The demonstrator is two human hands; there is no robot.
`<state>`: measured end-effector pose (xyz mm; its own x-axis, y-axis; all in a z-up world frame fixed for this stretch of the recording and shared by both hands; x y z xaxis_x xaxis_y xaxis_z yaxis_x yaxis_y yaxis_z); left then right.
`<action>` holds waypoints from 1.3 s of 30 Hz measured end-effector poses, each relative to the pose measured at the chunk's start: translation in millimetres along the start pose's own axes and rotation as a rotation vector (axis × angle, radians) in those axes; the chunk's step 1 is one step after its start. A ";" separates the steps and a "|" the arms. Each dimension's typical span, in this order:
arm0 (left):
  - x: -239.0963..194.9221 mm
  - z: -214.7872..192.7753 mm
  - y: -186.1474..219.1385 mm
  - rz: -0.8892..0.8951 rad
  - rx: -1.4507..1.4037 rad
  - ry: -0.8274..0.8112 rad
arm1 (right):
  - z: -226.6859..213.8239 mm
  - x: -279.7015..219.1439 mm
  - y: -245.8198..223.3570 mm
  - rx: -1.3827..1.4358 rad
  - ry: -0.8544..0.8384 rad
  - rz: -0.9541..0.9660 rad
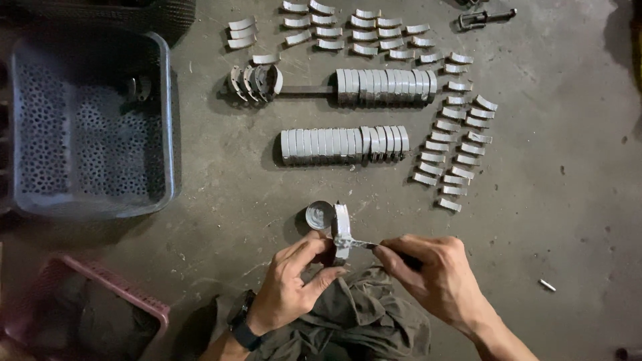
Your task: Applying lubricant or assembly paste to engine bearing shells and organizing them.
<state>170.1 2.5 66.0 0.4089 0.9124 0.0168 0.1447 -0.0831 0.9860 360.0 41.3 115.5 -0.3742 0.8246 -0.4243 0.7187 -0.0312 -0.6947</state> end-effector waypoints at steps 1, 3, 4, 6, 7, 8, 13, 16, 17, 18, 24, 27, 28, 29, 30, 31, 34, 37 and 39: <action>-0.7 1.0 -2.6 -0.001 -0.001 -0.005 | -1.0 0.8 2.4 0.003 0.002 0.004; -2.6 1.4 -1.0 0.067 0.095 0.008 | -0.8 2.4 14.9 0.037 -0.019 0.106; -4.2 2.7 -4.5 0.067 0.095 0.004 | -1.3 3.3 19.4 0.039 -0.017 0.109; -7.5 8.3 -14.2 0.030 0.092 -0.040 | -0.5 6.0 24.4 0.119 -0.031 0.056; -7.7 8.2 -14.8 0.028 0.092 -0.042 | -1.9 8.3 24.4 0.121 -0.031 0.057; -8.0 8.8 -14.8 0.035 0.092 -0.053 | -0.7 10.4 29.0 0.133 -0.058 0.118; -3.5 10.1 -10.9 -0.011 0.070 -0.126 | 1.4 16.6 48.4 0.175 -0.118 0.267; -4.9 12.1 -11.7 0.018 0.096 -0.140 | 4.4 17.8 61.4 0.199 -0.153 0.330; -5.2 12.9 -13.4 0.013 0.105 -0.146 | 6.1 17.7 66.9 0.200 -0.172 0.357; -5.4 13.5 -15.0 0.007 0.114 -0.151 | 7.8 17.7 72.3 0.200 -0.190 0.384; -2.4 22.5 -56.7 -0.170 -0.404 -0.143 | 2.8 7.1 91.7 0.428 0.245 -0.047; 14.2 17.1 -79.5 -0.024 -0.374 0.019 | 8.3 -0.6 77.5 0.118 0.405 -0.320; 28.0 10.2 -89.6 -0.026 -0.374 0.019 | 10.4 1.0 72.0 0.119 0.403 -0.319; 41.8 -0.6 -106.0 -0.086 -0.409 0.084 | 9.5 3.2 69.7 0.175 0.428 -0.304; 55.4 -11.3 -122.5 -0.147 -0.444 0.148 | 8.7 5.7 67.6 0.231 0.452 -0.288; 80.4 -22.5 -128.1 -0.145 -0.443 0.151 | 11.7 7.5 70.5 0.230 0.450 -0.292; 152.7 -58.7 -160.3 -0.196 0.151 0.199 | 16.9 14.7 95.0 0.448 0.493 -0.178; 215.8 -75.9 -234.2 -0.314 0.153 0.256 | 23.2 24.6 110.3 0.472 0.460 -0.076; 250.9 -79.0 -261.1 -0.299 0.176 0.258 | 27.6 30.6 122.9 0.543 0.443 -0.026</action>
<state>163.7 284.7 -174.1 0.0908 0.9752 -0.2021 0.3833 0.1531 0.9109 420.7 47.1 1.1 -0.0303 0.9778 -0.2072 0.2746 -0.1912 -0.9424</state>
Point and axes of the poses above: each hand's wrist, its own x-axis towards the middle knuckle, its own z-axis out of the palm, y = z × x, the point moved 8 cm from there along x, towards the middle knuckle, and after that the axes turned 8 degrees about -y, right-handed, at the moved point
